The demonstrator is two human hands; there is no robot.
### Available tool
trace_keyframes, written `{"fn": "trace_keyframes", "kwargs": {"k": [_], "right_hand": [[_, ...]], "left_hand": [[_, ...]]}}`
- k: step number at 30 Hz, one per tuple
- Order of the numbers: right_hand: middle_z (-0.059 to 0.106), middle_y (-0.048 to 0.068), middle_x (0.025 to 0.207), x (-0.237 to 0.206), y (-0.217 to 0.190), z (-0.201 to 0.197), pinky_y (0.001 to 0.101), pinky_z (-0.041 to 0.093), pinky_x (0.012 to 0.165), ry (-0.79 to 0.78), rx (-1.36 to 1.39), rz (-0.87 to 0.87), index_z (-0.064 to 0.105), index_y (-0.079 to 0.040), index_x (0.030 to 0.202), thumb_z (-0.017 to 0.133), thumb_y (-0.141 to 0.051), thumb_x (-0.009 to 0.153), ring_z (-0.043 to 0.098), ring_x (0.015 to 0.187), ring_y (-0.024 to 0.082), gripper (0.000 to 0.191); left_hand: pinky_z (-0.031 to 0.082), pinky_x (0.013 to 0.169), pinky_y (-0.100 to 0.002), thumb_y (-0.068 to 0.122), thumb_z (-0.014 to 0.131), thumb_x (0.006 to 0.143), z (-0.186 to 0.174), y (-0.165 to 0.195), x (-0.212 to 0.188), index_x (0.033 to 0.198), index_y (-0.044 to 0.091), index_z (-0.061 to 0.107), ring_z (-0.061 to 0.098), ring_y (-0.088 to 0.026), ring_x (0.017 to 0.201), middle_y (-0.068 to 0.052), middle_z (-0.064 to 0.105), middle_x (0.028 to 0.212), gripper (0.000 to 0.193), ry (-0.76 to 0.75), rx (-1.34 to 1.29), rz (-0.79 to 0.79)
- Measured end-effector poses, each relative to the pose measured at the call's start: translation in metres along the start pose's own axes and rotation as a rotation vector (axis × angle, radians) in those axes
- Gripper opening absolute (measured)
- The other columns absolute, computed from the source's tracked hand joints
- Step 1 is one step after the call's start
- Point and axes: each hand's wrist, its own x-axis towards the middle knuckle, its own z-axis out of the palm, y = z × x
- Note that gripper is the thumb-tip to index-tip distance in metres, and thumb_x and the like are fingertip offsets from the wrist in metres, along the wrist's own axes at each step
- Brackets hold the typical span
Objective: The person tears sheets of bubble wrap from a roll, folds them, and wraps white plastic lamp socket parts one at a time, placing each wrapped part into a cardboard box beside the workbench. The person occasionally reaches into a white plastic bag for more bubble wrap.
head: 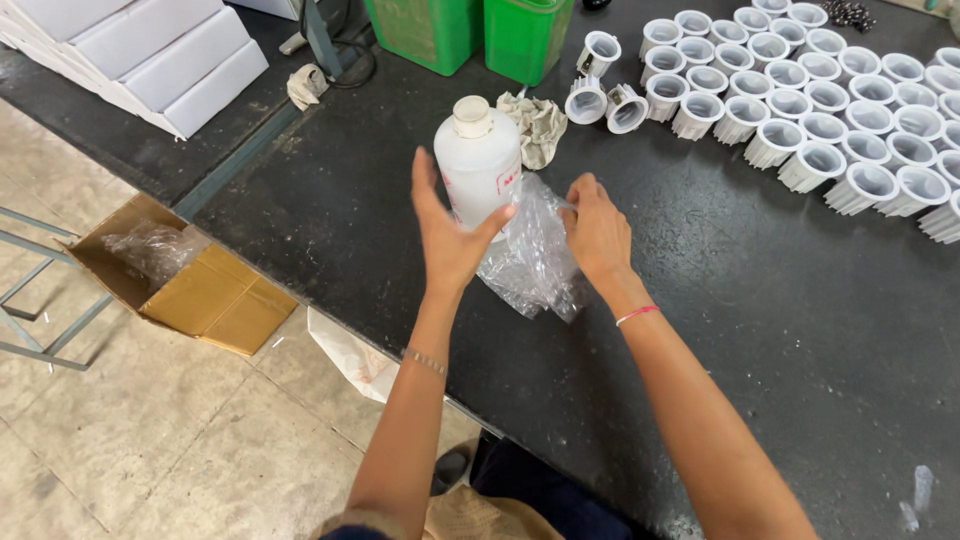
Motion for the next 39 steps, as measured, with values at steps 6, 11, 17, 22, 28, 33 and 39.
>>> {"fn": "trace_keyframes", "kwargs": {"k": [6,11,17,22,28,33,39], "right_hand": [[0.060,0.010,0.106,-0.003,0.001,0.003,0.0473,0.053,0.082,-0.057,-0.111,-0.277,0.072,-0.012,0.093,0.058,0.004,0.083,0.064,0.103,0.033,0.024],[0.059,0.011,0.111,-0.001,0.002,0.015,0.0456,0.053,0.088,-0.012,-0.137,-0.352,0.076,-0.010,0.109,0.058,0.006,0.083,0.061,0.105,0.033,0.036],[0.060,0.012,0.112,-0.001,-0.004,0.028,0.0456,0.054,0.085,-0.047,-0.125,-0.315,0.074,-0.007,0.108,0.058,0.005,0.085,0.061,0.106,0.033,0.031],[0.059,0.012,0.112,-0.001,-0.009,0.041,0.0457,0.055,0.086,-0.024,-0.096,-0.315,0.073,-0.004,0.107,0.060,0.004,0.086,0.062,0.105,0.033,0.026],[0.060,0.014,0.112,-0.002,-0.008,0.049,0.0470,0.055,0.085,-0.031,-0.040,-0.262,0.071,-0.003,0.108,0.062,0.003,0.088,0.065,0.102,0.036,0.023],[0.062,0.015,0.117,-0.004,0.001,0.039,0.0468,0.055,0.083,-0.043,0.145,-0.215,0.069,-0.005,0.114,0.069,-0.003,0.088,0.067,0.097,0.040,0.026],[0.060,0.015,0.122,-0.011,0.006,0.021,0.0412,0.055,0.085,-0.078,0.292,-0.221,0.064,-0.006,0.123,0.073,-0.011,0.089,0.067,0.101,0.034,0.035]], "left_hand": [[0.045,0.115,-0.040,0.035,0.095,0.070,0.017,0.001,0.026,0.160,0.001,0.007,0.054,-0.029,0.138,-0.021,0.047,0.151,0.130,-0.094,-0.342,-0.222],[0.046,0.116,-0.040,0.023,0.094,0.077,0.017,-0.007,0.030,0.158,0.000,0.027,0.055,-0.029,0.138,-0.020,0.051,0.149,0.107,0.112,-0.174,-0.151],[0.037,0.124,-0.043,0.012,0.092,0.083,-0.017,-0.001,0.041,0.160,0.000,0.022,0.045,-0.029,0.146,-0.020,0.041,0.157,0.105,0.324,-0.285,-0.103],[0.038,0.127,-0.044,0.010,0.092,0.083,-0.033,0.037,0.040,0.162,0.002,0.017,0.042,-0.028,0.149,-0.019,0.036,0.159,0.109,0.295,-0.286,-0.002],[0.044,0.124,-0.043,0.014,0.094,0.078,-0.011,0.045,0.025,0.161,0.002,0.021,0.046,-0.028,0.146,-0.017,0.039,0.157,0.111,0.070,-0.301,0.053],[0.044,0.115,-0.045,0.018,0.097,0.063,0.011,-0.009,0.015,0.153,0.001,0.030,0.051,-0.033,0.138,-0.020,0.047,0.146,0.114,-0.075,-0.025,-0.009],[0.044,0.115,-0.044,0.020,0.097,0.062,0.015,-0.056,0.010,0.155,0.000,0.026,0.050,-0.035,0.138,-0.020,0.044,0.146,0.118,-0.059,0.022,-0.068]]}}
